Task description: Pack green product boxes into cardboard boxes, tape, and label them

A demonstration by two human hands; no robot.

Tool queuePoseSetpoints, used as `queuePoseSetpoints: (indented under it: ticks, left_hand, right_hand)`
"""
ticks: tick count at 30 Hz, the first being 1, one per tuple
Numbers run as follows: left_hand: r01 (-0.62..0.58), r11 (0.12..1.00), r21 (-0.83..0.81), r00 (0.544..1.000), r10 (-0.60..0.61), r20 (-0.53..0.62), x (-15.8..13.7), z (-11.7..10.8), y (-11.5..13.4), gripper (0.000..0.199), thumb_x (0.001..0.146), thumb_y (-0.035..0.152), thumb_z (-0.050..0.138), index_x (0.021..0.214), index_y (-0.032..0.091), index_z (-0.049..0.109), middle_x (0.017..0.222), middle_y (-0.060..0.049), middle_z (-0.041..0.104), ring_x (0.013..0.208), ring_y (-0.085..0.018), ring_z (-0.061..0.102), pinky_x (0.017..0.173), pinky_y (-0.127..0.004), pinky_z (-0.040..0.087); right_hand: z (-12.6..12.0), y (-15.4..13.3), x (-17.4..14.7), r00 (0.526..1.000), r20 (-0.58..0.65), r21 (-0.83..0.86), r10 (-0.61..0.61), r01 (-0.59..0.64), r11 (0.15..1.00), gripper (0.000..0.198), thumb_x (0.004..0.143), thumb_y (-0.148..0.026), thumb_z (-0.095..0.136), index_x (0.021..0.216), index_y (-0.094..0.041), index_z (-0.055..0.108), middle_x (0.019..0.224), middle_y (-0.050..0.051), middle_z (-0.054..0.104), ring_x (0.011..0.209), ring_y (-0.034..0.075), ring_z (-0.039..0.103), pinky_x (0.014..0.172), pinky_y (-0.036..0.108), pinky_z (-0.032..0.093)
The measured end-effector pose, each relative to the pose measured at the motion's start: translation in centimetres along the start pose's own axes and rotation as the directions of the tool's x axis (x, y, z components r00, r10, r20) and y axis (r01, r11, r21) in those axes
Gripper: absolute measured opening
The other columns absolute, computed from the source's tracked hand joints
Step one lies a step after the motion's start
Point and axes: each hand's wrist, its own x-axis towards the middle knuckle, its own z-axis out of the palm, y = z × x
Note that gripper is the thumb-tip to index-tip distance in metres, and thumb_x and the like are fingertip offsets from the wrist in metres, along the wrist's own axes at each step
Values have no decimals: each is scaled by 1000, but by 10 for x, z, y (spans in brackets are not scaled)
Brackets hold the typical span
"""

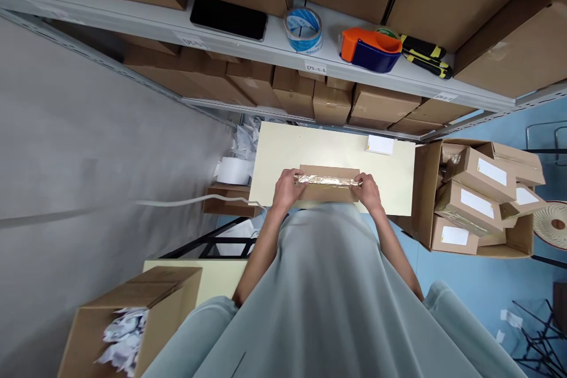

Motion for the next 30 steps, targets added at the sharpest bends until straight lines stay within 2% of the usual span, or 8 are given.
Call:
queuePoseSetpoints:
  ticks: [8, 14, 17, 21, 24, 26, 28, 30]
  left_hand:
    - [48, 998, 27, 999, -49, 24, 2, 11, -6, 31, 89, 20, 80, 117, 26, 69, 123, -7, 70, 103, -25, 76, 104, -40, 60]
    - [72, 996, 47, 997, -73, 20, 9, 16, -1, 35, 87, 28, 83, 115, 29, 63, 112, -6, 67, 109, -29, 73, 98, -40, 57]
    - [105, 990, 90, 994, -108, 29, 15, 16, 6, 39, 82, 29, 86, 110, 29, 60, 107, -5, 64, 105, -30, 72, 92, -39, 56]
    - [106, 984, 142, 991, -116, 62, 21, 14, 11, 41, 79, 30, 87, 107, 29, 57, 112, -7, 61, 105, -32, 71, 91, -40, 56]
    - [121, 982, 146, 988, -133, 75, 24, 12, 11, 45, 77, 31, 89, 108, 28, 56, 119, -8, 60, 110, -32, 71, 95, -42, 57]
    - [130, 982, 135, 987, -141, 73, 25, 15, 10, 49, 76, 32, 90, 108, 27, 54, 123, -9, 59, 116, -33, 70, 100, -43, 57]
    - [127, 986, 113, 989, -135, 67, 25, 21, 11, 55, 74, 33, 93, 109, 27, 51, 125, -10, 57, 122, -33, 67, 105, -44, 56]
    - [112, 990, 81, 991, -117, 65, 24, 31, 13, 64, 71, 36, 97, 111, 27, 47, 126, -11, 56, 127, -34, 64, 109, -46, 56]
  right_hand:
    - [8, -1, 3, 998, -16, -49, 62, -63, 997, 21, 91, -24, 76, 107, -28, 64, 117, 5, 59, 109, 26, 70, 98, 37, 56]
    - [12, 1, 19, 995, -23, -5, 101, -101, 995, 28, 80, -27, 80, 101, -29, 61, 106, 2, 58, 98, 24, 66, 87, 35, 54]
    - [11, 2, 27, 994, -3, -1, 107, -107, 994, 32, 77, -28, 82, 97, -28, 58, 106, 1, 57, 93, 22, 63, 81, 33, 52]
    - [9, 3, 32, 994, 42, -13, 104, -103, 995, 34, 77, -32, 83, 96, -27, 55, 108, 1, 58, 94, 22, 63, 85, 34, 54]
    - [18, -1, 31, 996, 10, -37, 90, -90, 995, 39, 76, -33, 83, 102, -28, 55, 122, 7, 61, 113, 28, 64, 96, 41, 58]
    - [29, -7, 30, 998, -41, -48, 49, -51, 998, 49, 74, -26, 82, 117, -27, 57, 144, 14, 57, 132, 34, 61, 108, 48, 58]
    - [42, -15, 30, 997, -71, -46, -3, 0, 999, 72, 73, -20, 80, 140, -25, 54, 169, 21, 41, 152, 39, 50, 120, 56, 52]
    - [55, -21, 32, 997, -65, -29, -29, 27, 999, 94, 72, -19, 82, 159, -25, 45, 182, 23, 24, 167, 45, 32, 127, 66, 44]
